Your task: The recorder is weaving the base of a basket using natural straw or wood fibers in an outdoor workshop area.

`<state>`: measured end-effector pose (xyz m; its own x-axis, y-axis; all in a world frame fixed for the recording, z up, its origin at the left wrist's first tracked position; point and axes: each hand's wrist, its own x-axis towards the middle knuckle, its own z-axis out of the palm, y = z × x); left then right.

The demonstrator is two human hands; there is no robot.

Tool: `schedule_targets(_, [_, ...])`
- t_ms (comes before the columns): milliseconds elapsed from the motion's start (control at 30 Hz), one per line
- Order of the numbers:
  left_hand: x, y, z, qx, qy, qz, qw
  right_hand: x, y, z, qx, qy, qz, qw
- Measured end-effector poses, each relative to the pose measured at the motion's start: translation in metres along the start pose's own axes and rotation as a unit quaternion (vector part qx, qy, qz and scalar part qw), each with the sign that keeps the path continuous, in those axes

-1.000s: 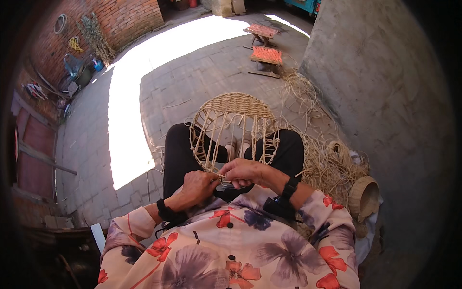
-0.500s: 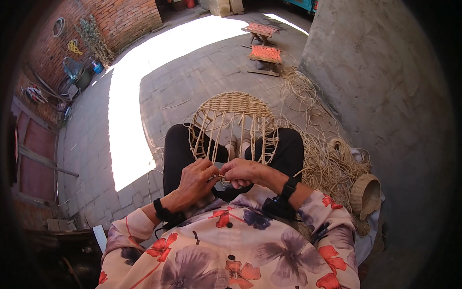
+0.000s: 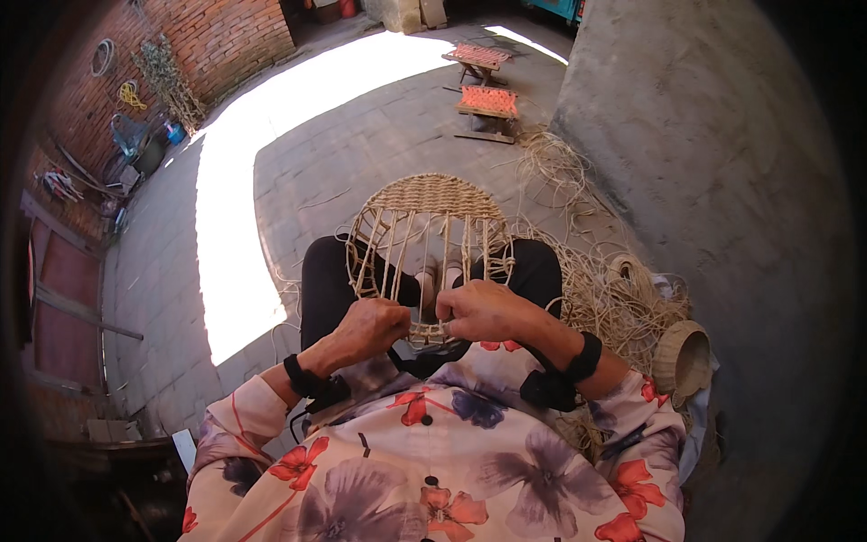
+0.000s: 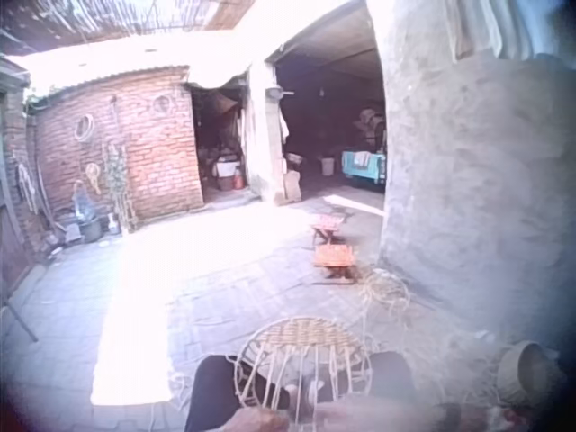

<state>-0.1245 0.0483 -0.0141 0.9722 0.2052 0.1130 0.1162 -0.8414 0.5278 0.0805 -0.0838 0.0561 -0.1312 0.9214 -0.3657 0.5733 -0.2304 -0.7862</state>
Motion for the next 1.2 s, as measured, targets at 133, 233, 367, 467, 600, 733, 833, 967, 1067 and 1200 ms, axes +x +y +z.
schedule_targets(133, [-0.001,0.003,0.001,-0.016,0.002,-0.001,1.0,-0.011,-0.015,-0.006,-0.381,0.051,0.042,0.922])
schedule_targets(233, [-0.004,0.004,0.004,-0.056,0.031,-0.018,0.998,-0.01,-0.011,-0.005,-0.35,0.102,-0.05,0.93])
schedule_targets(367, [-0.004,0.002,0.006,-0.077,0.029,-0.044,0.996,0.02,-0.002,0.008,-0.161,0.101,-0.133,0.973])
schedule_targets(467, [-0.006,0.002,0.009,-0.069,0.04,-0.042,0.996,0.04,-0.01,0.014,-0.112,0.075,-0.122,0.983])
schedule_targets(600, [-0.004,0.012,0.003,-0.075,0.044,-0.059,0.994,0.06,-0.003,0.024,-0.099,0.084,-0.136,0.982])
schedule_targets(733, [-0.005,0.0,0.022,-0.042,0.077,-0.097,0.991,0.061,0.004,0.029,-0.105,0.094,-0.141,0.98])
schedule_targets(833, [-0.004,0.0,0.022,-0.016,0.059,-0.12,0.991,0.033,-0.011,0.017,-0.268,0.408,-0.31,0.816])
schedule_targets(967, [-0.002,0.01,0.012,-0.038,0.065,-0.088,0.993,-0.01,0.014,0.022,-0.169,0.507,-0.181,0.825])
schedule_targets(1067, [0.0,0.012,0.01,-0.038,0.054,-0.083,0.994,-0.01,0.04,0.049,-0.155,0.353,-0.189,0.903])
schedule_targets(1200, [0.003,0.013,0.011,-0.048,0.064,-0.086,0.993,-0.009,0.032,0.058,-0.128,0.359,-0.228,0.896])
